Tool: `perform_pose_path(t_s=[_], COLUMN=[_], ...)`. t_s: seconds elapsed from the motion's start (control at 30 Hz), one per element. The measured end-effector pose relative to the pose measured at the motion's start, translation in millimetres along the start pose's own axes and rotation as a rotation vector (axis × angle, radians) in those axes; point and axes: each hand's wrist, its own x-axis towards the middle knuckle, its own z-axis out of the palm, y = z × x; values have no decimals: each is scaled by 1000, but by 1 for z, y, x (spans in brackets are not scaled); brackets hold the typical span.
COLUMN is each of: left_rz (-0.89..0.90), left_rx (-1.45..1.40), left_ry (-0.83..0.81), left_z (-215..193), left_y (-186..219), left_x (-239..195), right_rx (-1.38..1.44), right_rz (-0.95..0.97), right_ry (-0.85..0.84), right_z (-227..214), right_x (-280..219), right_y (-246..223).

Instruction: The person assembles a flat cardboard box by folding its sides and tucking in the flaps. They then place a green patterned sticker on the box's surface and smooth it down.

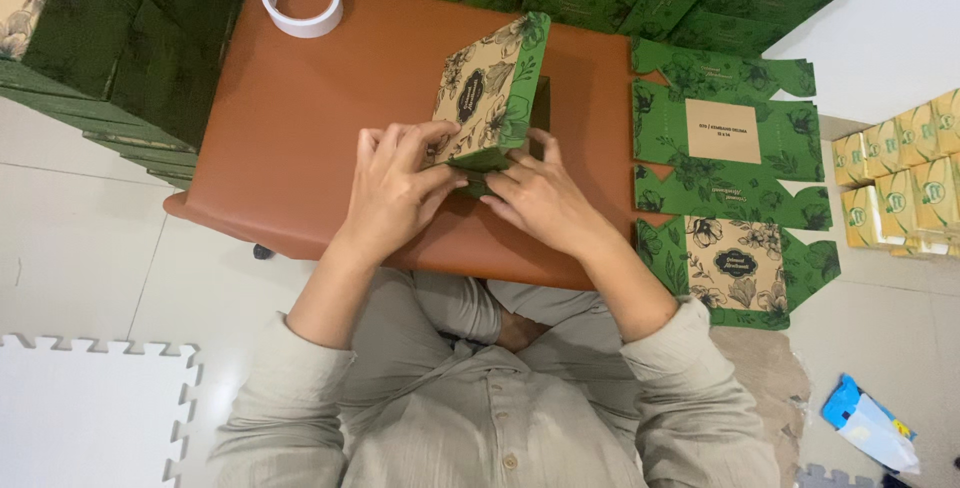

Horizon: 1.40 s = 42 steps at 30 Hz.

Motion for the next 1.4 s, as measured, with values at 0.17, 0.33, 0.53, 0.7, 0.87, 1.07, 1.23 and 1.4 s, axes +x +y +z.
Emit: perform_pose_path(t_s=[0.17, 0.33, 0.53, 0.7, 0.87, 1.07, 1.23, 1.4], left_rz=[-28, -88, 10, 121, 118, 120, 127, 113], left_rx=[-36, -113, 59, 270, 185, 108, 132, 186], left_ry=[28, 48, -6, -23, -86, -106, -115, 107], left_z=[6, 14, 6, 0, 3, 5, 0, 1], left_y=[2, 5, 11, 9, 7, 8, 4, -4], left_x=[-5, -4, 7, 11, 11, 15, 9, -3], right_rx=[62, 96, 90, 124, 106, 95, 41, 141], right_rz=[94, 116, 94, 85, 108, 134, 140, 219], right_ry=[-16, -17, -16, 5, -28, -44, 36, 356], right_z=[-36, -4, 12, 2, 6, 11, -6, -4], right_x=[-2, -21, -28, -22, -24, -29, -20, -21], right_y=[-8, 1, 8, 5, 5, 4, -6, -30])
